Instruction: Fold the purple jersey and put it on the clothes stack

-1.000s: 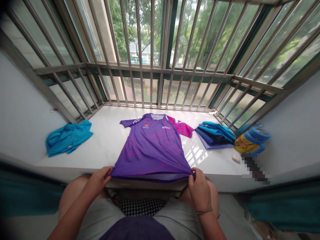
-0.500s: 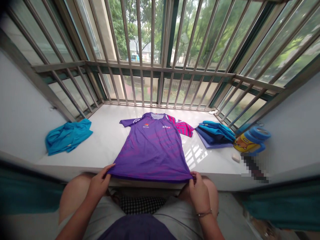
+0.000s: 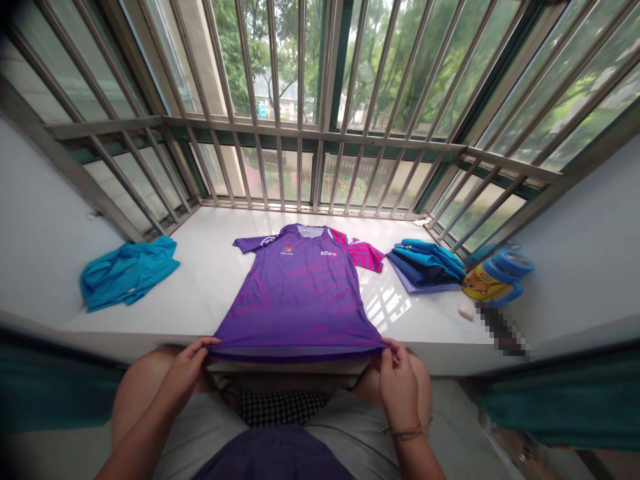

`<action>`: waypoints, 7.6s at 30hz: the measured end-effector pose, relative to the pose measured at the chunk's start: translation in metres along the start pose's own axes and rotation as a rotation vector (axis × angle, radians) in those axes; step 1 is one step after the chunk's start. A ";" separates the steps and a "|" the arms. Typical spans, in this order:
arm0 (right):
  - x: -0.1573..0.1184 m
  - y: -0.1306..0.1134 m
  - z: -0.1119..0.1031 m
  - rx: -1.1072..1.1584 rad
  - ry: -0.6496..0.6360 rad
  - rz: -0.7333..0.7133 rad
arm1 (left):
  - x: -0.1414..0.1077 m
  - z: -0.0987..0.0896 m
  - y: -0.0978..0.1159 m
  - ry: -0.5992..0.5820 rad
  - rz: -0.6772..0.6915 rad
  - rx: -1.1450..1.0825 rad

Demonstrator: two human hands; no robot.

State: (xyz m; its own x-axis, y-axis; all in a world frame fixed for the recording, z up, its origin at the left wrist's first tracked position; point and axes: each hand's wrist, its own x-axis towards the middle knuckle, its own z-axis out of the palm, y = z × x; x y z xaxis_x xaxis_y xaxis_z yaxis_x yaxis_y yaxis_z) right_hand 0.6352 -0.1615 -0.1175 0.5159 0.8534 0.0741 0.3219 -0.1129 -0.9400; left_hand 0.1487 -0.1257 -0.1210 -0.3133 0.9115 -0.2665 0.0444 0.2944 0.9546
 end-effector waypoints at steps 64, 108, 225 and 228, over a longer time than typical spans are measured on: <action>0.057 -0.004 0.157 -0.828 -0.424 -0.702 | 0.162 0.085 0.051 -0.514 0.875 1.145; 0.056 -0.006 0.158 -0.890 -0.437 -0.695 | 0.172 0.025 0.051 0.323 0.002 1.504; 0.116 -0.044 0.128 -0.990 -0.281 -0.427 | 0.265 0.278 0.134 -0.410 0.419 0.719; 0.112 -0.042 0.119 -0.976 -0.336 -0.416 | 0.271 0.294 0.133 -0.449 0.382 0.599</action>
State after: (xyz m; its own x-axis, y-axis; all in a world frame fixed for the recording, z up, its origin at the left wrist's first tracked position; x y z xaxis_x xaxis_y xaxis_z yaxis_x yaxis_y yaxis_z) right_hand 0.5854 -0.0003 -0.1097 0.0290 0.9955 0.0898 0.9823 -0.0118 -0.1867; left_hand 0.3482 0.2447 -0.1054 0.2272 0.9699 -0.0877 0.6067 -0.0705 0.7918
